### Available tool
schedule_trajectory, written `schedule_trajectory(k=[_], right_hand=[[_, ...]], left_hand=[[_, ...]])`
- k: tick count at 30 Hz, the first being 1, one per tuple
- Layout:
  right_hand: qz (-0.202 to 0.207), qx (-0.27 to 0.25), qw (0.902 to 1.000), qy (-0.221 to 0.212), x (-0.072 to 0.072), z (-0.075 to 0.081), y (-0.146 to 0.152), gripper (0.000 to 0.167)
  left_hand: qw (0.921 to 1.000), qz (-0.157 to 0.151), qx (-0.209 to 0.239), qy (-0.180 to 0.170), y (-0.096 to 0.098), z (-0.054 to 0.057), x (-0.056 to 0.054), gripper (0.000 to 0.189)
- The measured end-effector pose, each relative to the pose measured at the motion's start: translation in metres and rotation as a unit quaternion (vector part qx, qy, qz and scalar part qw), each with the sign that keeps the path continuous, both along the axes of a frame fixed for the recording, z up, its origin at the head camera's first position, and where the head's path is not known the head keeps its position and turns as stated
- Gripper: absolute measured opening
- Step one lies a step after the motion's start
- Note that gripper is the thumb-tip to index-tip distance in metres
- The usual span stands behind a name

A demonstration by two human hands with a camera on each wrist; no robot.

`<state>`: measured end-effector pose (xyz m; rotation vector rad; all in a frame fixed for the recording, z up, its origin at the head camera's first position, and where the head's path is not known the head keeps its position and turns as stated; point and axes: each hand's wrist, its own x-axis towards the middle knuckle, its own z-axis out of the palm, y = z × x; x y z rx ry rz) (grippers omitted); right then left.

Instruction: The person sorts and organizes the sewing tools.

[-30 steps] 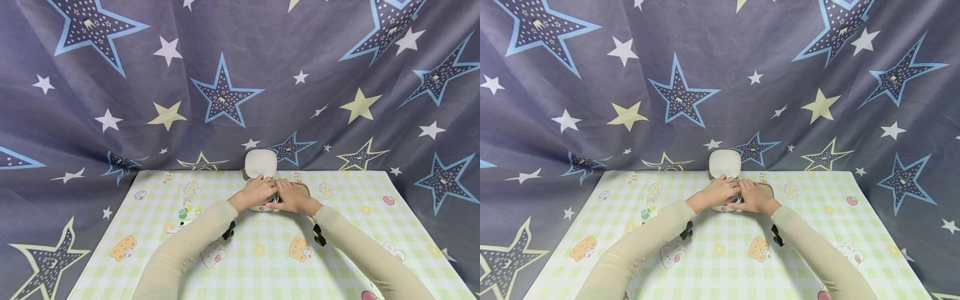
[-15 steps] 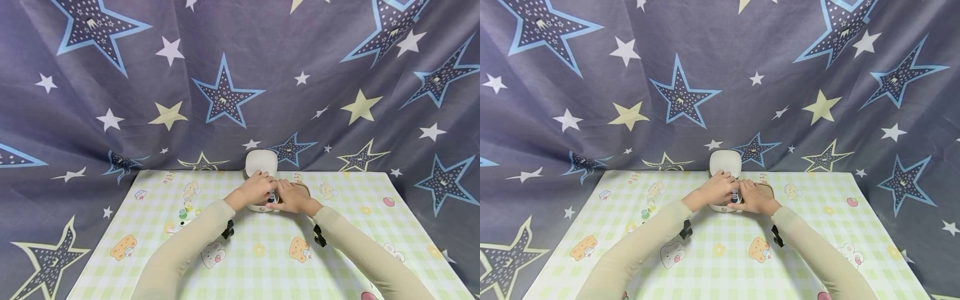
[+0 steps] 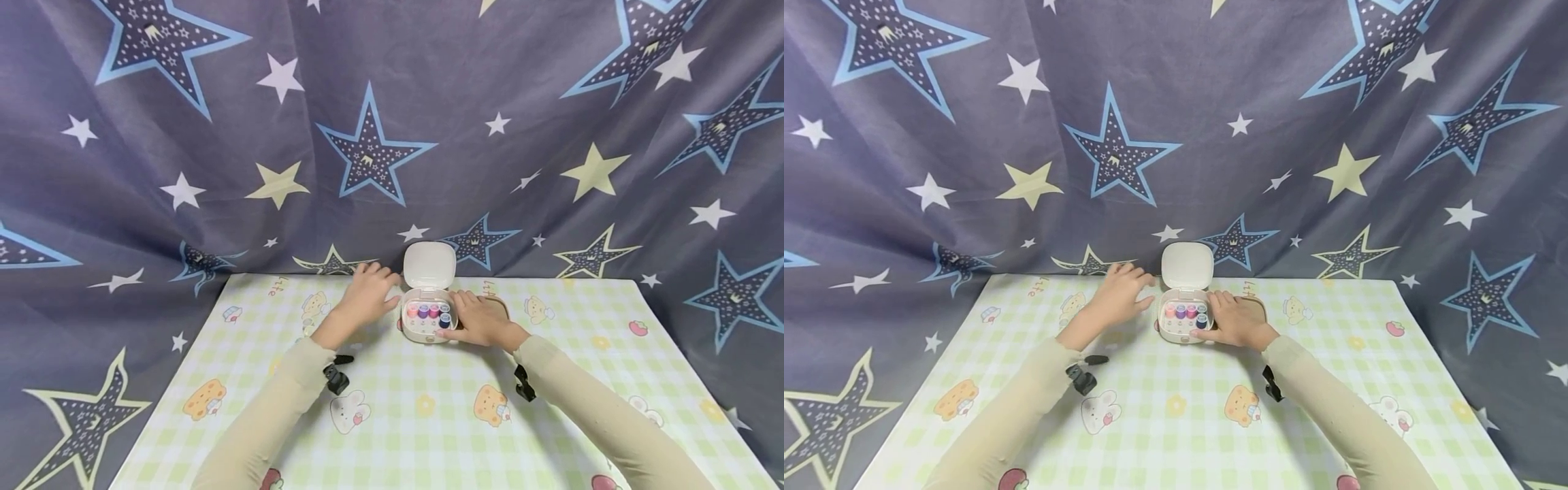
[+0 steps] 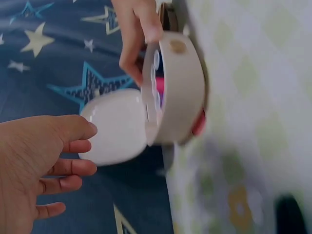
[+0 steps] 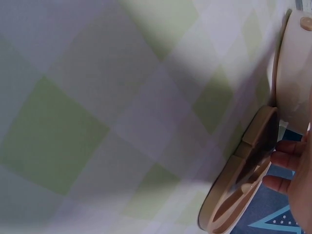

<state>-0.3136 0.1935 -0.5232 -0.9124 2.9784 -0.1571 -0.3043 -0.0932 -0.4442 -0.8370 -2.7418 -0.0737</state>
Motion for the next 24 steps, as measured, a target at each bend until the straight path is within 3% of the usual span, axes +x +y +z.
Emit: schedule_trajectory(k=[7, 14, 24], right_hand=[[0.012, -0.027, 0.9996, -0.005, 0.003, 0.004, 0.001, 0.106], [0.015, -0.029, 0.9994, -0.012, 0.005, 0.009, 0.000, 0.103], [0.011, -0.022, 0.9995, -0.020, 0.007, 0.012, -0.003, 0.103]], left_hand=[[0.9975, 0.068, 0.019, -0.001, -0.054, -0.010, 0.008, 0.033], [0.9879, 0.152, 0.012, -0.028, -0.099, -0.015, 0.020, 0.036], [0.9847, 0.172, 0.011, -0.028, -0.124, -0.027, 0.027, 0.039]])
